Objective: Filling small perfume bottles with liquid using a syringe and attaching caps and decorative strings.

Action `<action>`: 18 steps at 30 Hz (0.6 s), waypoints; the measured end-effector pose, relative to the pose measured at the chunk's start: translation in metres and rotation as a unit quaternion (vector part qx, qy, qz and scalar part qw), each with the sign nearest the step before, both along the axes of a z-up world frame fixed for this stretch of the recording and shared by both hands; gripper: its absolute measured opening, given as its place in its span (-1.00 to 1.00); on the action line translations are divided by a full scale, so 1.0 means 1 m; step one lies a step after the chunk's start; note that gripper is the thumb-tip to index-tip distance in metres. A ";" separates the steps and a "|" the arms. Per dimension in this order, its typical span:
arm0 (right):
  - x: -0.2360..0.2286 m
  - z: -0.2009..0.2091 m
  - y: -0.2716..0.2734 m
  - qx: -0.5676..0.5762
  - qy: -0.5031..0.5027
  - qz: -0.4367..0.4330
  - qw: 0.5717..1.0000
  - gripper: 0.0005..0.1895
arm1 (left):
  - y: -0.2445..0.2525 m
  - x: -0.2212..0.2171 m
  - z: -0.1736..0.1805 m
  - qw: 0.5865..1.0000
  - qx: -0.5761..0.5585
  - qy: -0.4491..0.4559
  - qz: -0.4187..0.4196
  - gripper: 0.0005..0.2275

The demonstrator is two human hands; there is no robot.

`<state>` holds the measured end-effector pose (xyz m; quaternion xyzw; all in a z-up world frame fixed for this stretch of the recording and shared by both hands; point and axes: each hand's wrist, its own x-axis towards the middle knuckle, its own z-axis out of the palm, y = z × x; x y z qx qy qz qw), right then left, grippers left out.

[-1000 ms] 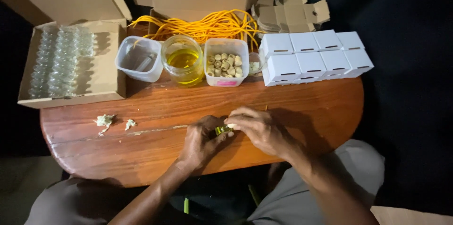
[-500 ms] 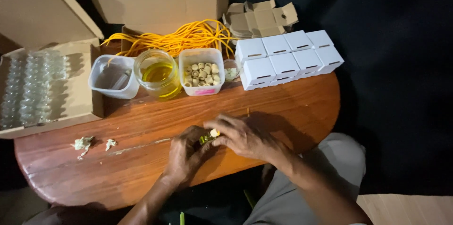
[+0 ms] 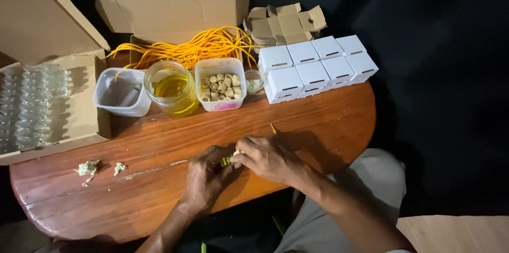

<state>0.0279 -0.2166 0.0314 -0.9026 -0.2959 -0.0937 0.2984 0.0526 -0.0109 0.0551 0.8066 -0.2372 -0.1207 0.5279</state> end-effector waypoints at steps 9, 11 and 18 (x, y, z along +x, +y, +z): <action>-0.001 0.038 0.004 0.083 0.074 0.014 0.994 -0.81 | 0.006 0.003 -0.028 0.997 -0.028 -0.068 -0.004 -0.80; -0.002 0.011 0.004 0.065 0.071 -0.030 0.995 -0.86 | 0.001 0.000 -0.023 0.998 -0.041 -0.046 0.013 -0.81; -0.003 0.042 0.006 0.119 0.101 0.019 0.988 -0.57 | 0.006 -0.001 -0.023 0.999 -0.031 -0.038 0.012 -0.79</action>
